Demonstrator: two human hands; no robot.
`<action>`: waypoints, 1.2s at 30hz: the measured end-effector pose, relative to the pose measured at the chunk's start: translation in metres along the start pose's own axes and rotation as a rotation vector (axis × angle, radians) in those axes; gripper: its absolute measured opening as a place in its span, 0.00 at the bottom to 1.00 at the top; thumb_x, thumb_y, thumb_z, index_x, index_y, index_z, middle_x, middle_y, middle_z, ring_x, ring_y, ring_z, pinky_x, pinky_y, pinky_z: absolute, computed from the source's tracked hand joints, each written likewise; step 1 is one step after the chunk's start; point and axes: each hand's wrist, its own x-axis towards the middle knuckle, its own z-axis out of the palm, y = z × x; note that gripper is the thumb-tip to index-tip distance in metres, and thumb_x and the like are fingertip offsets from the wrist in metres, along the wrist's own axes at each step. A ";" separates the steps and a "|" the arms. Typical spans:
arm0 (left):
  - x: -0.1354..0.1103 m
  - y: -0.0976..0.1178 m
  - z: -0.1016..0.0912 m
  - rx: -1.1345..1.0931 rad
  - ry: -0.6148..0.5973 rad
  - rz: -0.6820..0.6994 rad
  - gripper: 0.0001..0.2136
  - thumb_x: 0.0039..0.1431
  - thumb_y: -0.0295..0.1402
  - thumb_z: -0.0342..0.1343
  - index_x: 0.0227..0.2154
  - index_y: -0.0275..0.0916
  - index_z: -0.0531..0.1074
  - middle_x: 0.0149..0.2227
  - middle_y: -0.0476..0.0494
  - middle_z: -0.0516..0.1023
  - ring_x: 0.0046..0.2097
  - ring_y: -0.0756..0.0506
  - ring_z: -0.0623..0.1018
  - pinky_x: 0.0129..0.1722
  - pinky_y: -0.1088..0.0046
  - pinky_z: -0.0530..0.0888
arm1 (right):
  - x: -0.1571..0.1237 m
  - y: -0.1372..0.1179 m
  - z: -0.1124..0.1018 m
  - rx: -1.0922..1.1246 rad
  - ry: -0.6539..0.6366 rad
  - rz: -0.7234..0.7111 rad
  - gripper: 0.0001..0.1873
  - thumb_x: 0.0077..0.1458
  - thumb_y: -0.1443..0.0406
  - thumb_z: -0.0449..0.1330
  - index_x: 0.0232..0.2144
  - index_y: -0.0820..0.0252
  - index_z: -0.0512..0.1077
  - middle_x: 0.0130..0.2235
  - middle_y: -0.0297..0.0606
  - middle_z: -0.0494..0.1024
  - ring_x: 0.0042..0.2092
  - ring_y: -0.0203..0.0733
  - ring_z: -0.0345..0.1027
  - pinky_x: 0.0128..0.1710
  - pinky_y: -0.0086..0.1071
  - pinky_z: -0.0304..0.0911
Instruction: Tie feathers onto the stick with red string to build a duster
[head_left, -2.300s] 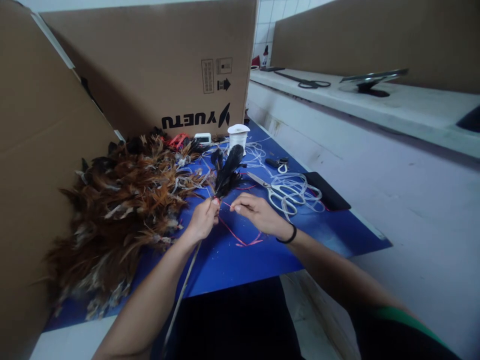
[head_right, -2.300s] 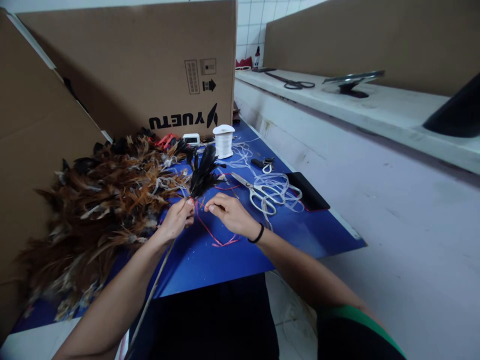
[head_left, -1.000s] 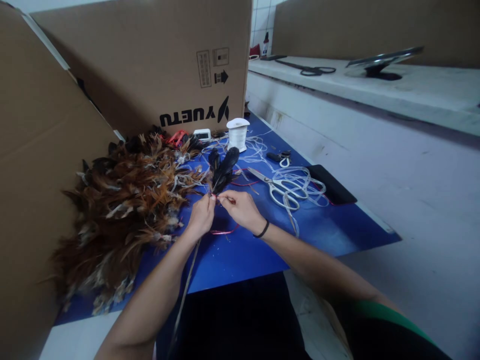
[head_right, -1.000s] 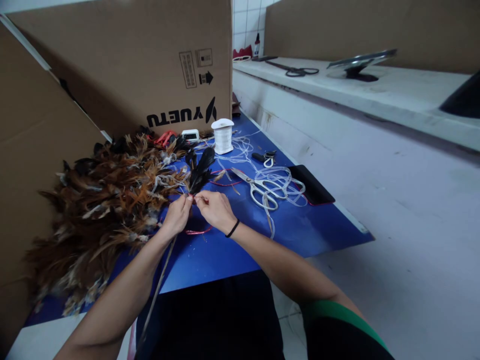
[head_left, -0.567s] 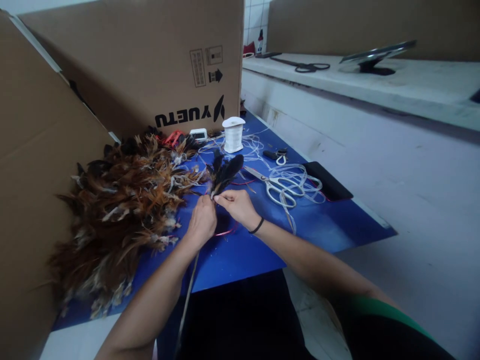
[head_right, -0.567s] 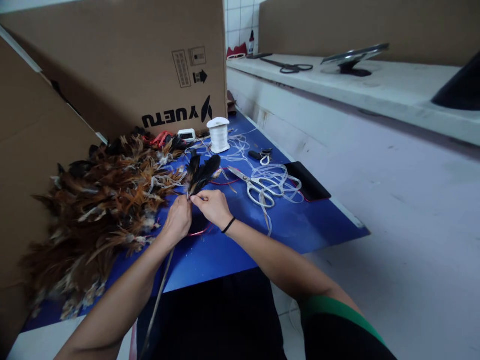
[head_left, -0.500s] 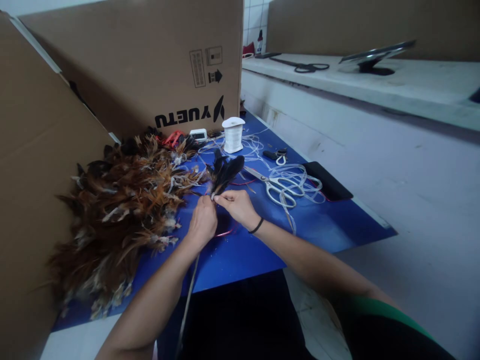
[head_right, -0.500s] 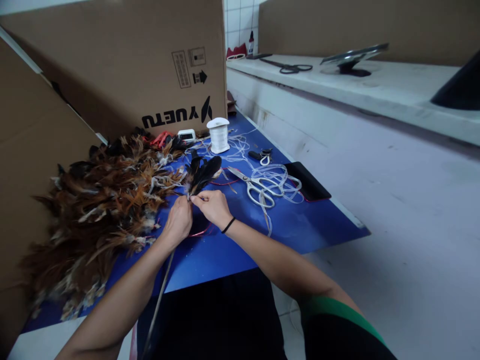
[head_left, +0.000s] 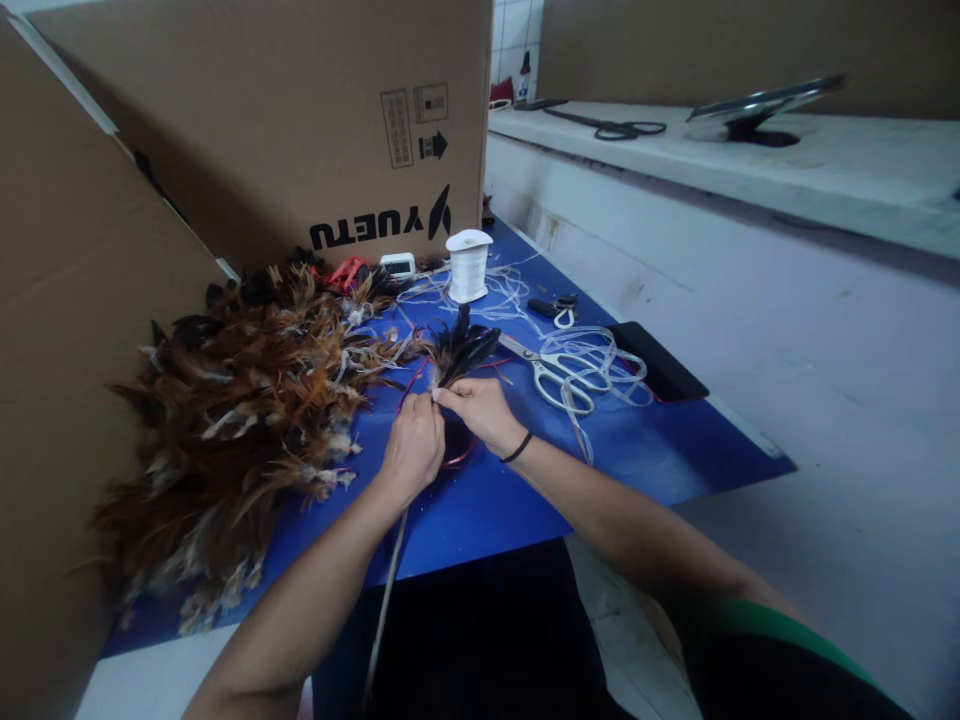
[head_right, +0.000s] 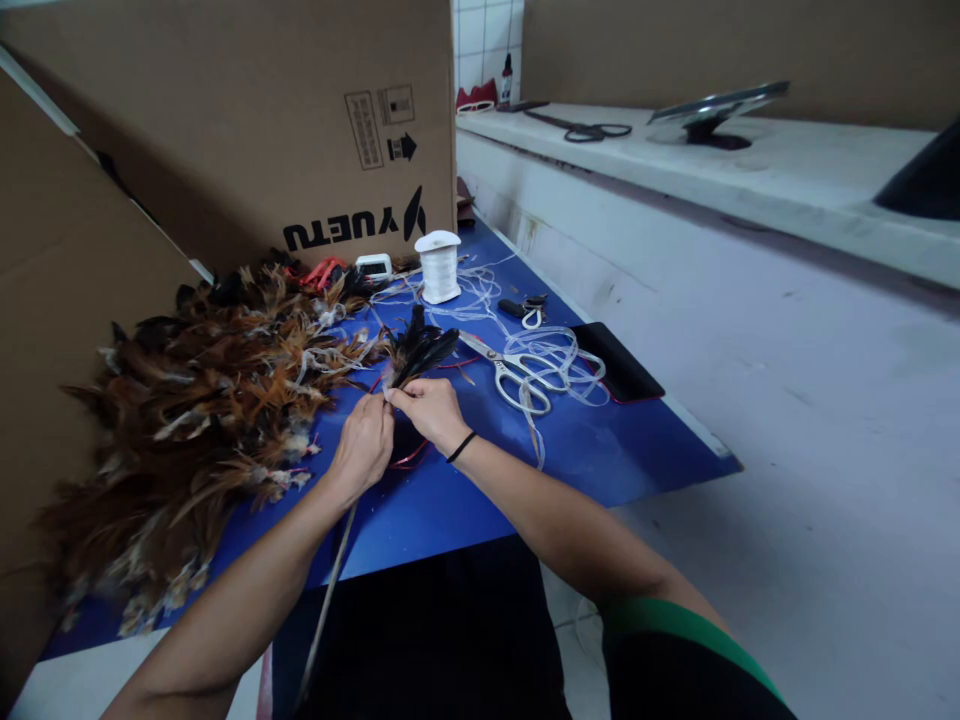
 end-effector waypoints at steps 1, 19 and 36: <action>0.000 -0.001 0.000 -0.025 0.011 0.018 0.12 0.63 0.28 0.38 0.36 0.33 0.67 0.33 0.38 0.71 0.36 0.44 0.72 0.38 0.66 0.69 | 0.000 0.000 -0.001 0.006 0.002 0.005 0.17 0.43 0.55 0.61 0.16 0.63 0.70 0.16 0.27 0.61 0.22 0.29 0.48 0.22 0.27 0.45; 0.000 -0.005 0.009 -0.136 0.070 0.047 0.10 0.62 0.27 0.42 0.33 0.36 0.69 0.27 0.46 0.67 0.31 0.49 0.69 0.34 0.72 0.66 | 0.003 0.004 -0.007 0.089 -0.127 0.102 0.22 0.39 0.51 0.62 0.12 0.61 0.60 0.15 0.23 0.49 0.21 0.27 0.39 0.21 0.29 0.35; -0.004 0.001 -0.001 0.111 -0.108 0.008 0.14 0.63 0.30 0.39 0.38 0.35 0.70 0.33 0.41 0.71 0.34 0.47 0.73 0.36 0.72 0.69 | -0.005 -0.004 -0.006 0.199 -0.215 0.298 0.19 0.45 0.57 0.60 0.14 0.58 0.56 0.12 0.21 0.48 0.15 0.25 0.37 0.14 0.26 0.32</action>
